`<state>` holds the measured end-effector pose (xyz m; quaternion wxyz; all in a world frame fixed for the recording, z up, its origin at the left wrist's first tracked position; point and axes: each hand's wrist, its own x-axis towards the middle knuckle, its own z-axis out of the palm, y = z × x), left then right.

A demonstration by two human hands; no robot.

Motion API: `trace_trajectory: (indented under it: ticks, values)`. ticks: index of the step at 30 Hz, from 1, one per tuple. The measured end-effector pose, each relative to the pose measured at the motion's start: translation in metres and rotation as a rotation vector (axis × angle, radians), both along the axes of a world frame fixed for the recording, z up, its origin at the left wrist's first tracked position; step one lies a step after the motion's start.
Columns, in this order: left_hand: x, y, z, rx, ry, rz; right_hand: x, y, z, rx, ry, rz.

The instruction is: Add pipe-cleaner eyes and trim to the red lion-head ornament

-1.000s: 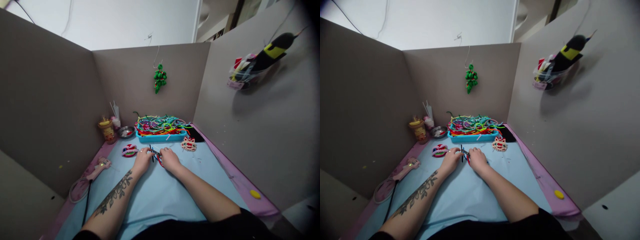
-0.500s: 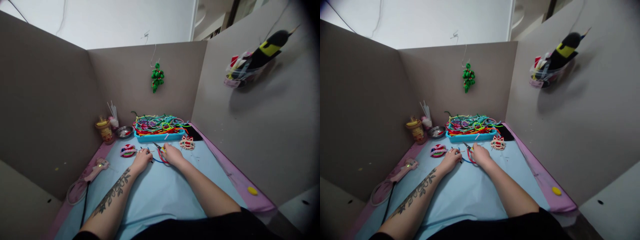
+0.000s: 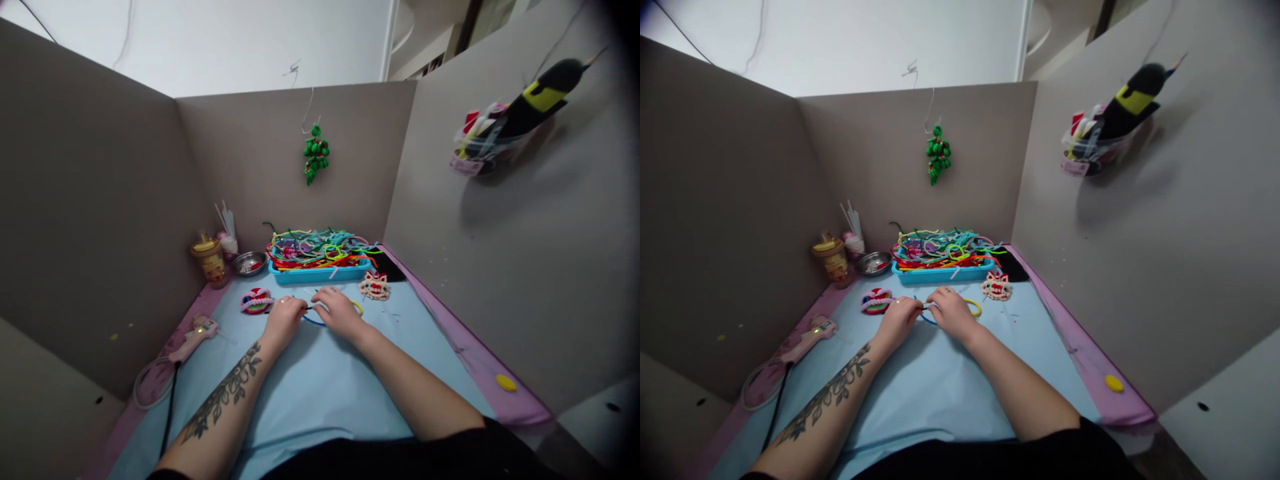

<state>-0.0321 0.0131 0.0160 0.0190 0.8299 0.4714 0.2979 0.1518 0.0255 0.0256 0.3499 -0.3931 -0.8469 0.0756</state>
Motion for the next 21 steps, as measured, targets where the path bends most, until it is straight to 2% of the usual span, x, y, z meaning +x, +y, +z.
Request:
trace_trajectory:
  ticks: [2,6,14,17,21]
  values:
    - [0.0,-0.002,-0.001,-0.003,-0.02,0.004,-0.003,-0.004,-0.002,0.045,-0.067,0.019]
    - [0.001,-0.004,-0.003,0.007,-0.008,-0.02,-0.007,-0.006,-0.005,0.097,-0.182,-0.034]
    - [0.004,-0.011,0.001,0.018,0.066,0.012,-0.009,-0.007,-0.006,0.181,-0.179,-0.045]
    - [0.004,-0.014,0.002,-0.015,0.01,0.011,-0.008,-0.004,-0.009,0.153,-0.104,-0.035]
    - [0.004,-0.014,0.002,-0.031,-0.12,0.006,-0.008,0.001,-0.013,0.027,0.176,-0.033]
